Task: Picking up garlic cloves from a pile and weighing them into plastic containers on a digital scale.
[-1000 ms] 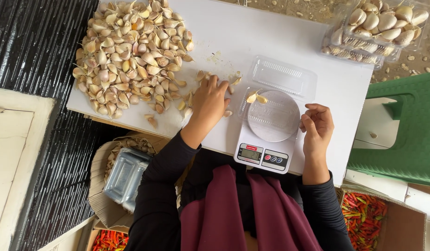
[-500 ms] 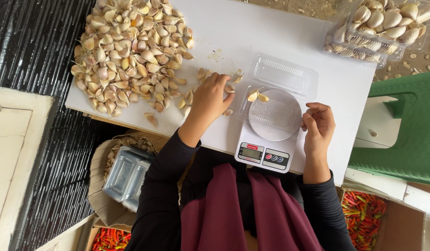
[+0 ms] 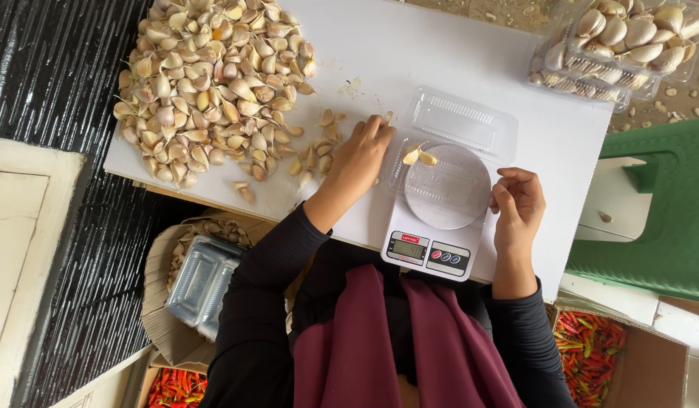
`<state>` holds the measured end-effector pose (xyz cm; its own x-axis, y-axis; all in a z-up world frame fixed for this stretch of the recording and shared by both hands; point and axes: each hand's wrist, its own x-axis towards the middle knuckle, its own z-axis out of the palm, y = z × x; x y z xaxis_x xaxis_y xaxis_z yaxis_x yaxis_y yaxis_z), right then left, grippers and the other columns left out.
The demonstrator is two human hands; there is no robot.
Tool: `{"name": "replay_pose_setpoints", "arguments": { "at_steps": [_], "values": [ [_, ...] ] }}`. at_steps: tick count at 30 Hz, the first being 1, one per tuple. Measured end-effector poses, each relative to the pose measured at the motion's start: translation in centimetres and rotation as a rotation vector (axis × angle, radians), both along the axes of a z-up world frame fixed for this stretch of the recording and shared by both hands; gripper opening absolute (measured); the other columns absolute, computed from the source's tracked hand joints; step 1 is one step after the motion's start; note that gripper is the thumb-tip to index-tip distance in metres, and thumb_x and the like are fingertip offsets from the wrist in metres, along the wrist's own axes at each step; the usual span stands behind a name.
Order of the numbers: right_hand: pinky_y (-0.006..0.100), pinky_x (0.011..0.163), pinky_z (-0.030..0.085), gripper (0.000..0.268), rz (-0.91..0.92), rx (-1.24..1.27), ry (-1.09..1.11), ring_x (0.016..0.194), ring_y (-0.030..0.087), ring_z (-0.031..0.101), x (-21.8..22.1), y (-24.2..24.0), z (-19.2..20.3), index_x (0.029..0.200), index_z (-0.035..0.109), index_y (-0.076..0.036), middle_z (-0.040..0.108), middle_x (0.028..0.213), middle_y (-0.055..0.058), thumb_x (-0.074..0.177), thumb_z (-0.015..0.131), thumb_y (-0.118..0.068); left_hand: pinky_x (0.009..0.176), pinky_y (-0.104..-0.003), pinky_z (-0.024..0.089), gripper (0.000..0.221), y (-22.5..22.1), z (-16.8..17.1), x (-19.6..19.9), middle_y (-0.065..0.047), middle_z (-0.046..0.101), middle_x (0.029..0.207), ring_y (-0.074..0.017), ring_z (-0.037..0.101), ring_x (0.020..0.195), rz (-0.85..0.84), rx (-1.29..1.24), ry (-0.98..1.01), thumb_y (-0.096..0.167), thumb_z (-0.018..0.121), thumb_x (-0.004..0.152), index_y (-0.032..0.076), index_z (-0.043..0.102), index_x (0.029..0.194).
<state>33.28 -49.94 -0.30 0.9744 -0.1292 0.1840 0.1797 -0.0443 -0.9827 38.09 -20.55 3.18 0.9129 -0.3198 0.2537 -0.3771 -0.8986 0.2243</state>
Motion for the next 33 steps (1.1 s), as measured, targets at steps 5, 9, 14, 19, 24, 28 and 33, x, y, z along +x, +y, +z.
{"name": "replay_pose_setpoints", "arguments": {
  "at_steps": [5, 9, 14, 19, 24, 28, 33],
  "values": [
    [0.025, 0.056, 0.042, 0.020, 0.001, 0.002, -0.004, 0.067, 0.014, 0.054, 0.0, -0.2, -0.5, 0.117, 0.059, 0.005, 0.051, 0.080, 0.009, 0.098, 0.058, 0.000, 0.063, -0.028, 0.062, 0.020, 0.2, -1.7, 0.1, -0.005, 0.052, 0.101, -0.0230, 0.064, 0.088, 0.042, -0.021, -0.001, 0.006, 0.074, 0.080, 0.010, 0.061, 0.094],
    [0.025, 0.056, 0.041, 0.022, -0.019, -0.007, -0.011, 0.065, 0.014, 0.053, 0.0, -0.1, -0.1, 0.116, 0.059, 0.005, 0.050, 0.078, 0.010, 0.094, 0.056, 0.002, 0.063, -0.035, 0.063, 0.022, 0.5, -0.9, 0.1, -0.008, 0.051, 0.098, -0.0292, 0.064, 0.087, 0.028, -0.109, 0.069, 0.003, 0.073, 0.075, 0.009, 0.058, 0.091],
    [0.026, 0.055, 0.040, 0.023, -0.035, -0.014, -0.029, 0.063, 0.014, 0.051, 0.0, -0.7, -0.8, 0.115, 0.059, 0.005, 0.049, 0.076, 0.010, 0.092, 0.055, 0.002, 0.064, -0.038, 0.064, 0.021, 0.5, -1.4, -0.6, -0.009, 0.051, 0.108, -0.0287, 0.061, 0.097, 0.006, -0.088, 0.152, 0.007, 0.070, 0.080, 0.007, 0.061, 0.099],
    [0.027, 0.054, 0.039, 0.023, -0.032, -0.012, -0.034, 0.062, 0.015, 0.051, 0.0, -0.5, -0.6, 0.114, 0.059, 0.005, 0.049, 0.074, 0.010, 0.092, 0.055, 0.003, 0.078, -0.046, 0.064, 0.041, 1.5, -1.2, -1.5, -0.022, 0.048, 0.132, -0.0395, 0.056, 0.118, -0.110, -0.061, 0.297, 0.009, 0.070, 0.075, -0.001, 0.061, 0.114],
    [0.026, 0.055, 0.039, 0.023, -0.026, 0.003, -0.025, 0.063, 0.014, 0.051, 0.0, -0.4, -0.4, 0.114, 0.059, 0.004, 0.049, 0.075, 0.010, 0.092, 0.054, 0.003, 0.070, -0.039, 0.065, 0.036, 1.6, -0.6, -1.1, -0.021, 0.051, 0.127, -0.0368, 0.059, 0.112, -0.132, -0.011, 0.289, -0.004, 0.071, 0.078, -0.004, 0.063, 0.113],
    [0.026, 0.055, 0.039, 0.022, -0.028, 0.023, -0.023, 0.063, 0.014, 0.052, -0.1, -0.3, -0.3, 0.113, 0.059, 0.003, 0.049, 0.076, 0.009, 0.091, 0.055, 0.002, 0.068, -0.036, 0.065, 0.025, 1.5, -0.8, -0.4, -0.014, 0.054, 0.116, -0.0321, 0.063, 0.103, -0.125, 0.021, 0.221, -0.004, 0.071, 0.079, 0.001, 0.063, 0.102],
    [0.026, 0.055, 0.039, 0.022, -0.031, 0.011, -0.021, 0.063, 0.014, 0.051, -0.1, -0.2, -0.2, 0.114, 0.060, 0.004, 0.049, 0.075, 0.009, 0.092, 0.055, 0.002, 0.068, -0.043, 0.064, 0.025, 1.8, -2.1, 0.5, -0.011, 0.054, 0.102, -0.0369, 0.068, 0.089, -0.104, -0.065, 0.250, 0.004, 0.077, 0.078, 0.007, 0.058, 0.092]
  ]
}}
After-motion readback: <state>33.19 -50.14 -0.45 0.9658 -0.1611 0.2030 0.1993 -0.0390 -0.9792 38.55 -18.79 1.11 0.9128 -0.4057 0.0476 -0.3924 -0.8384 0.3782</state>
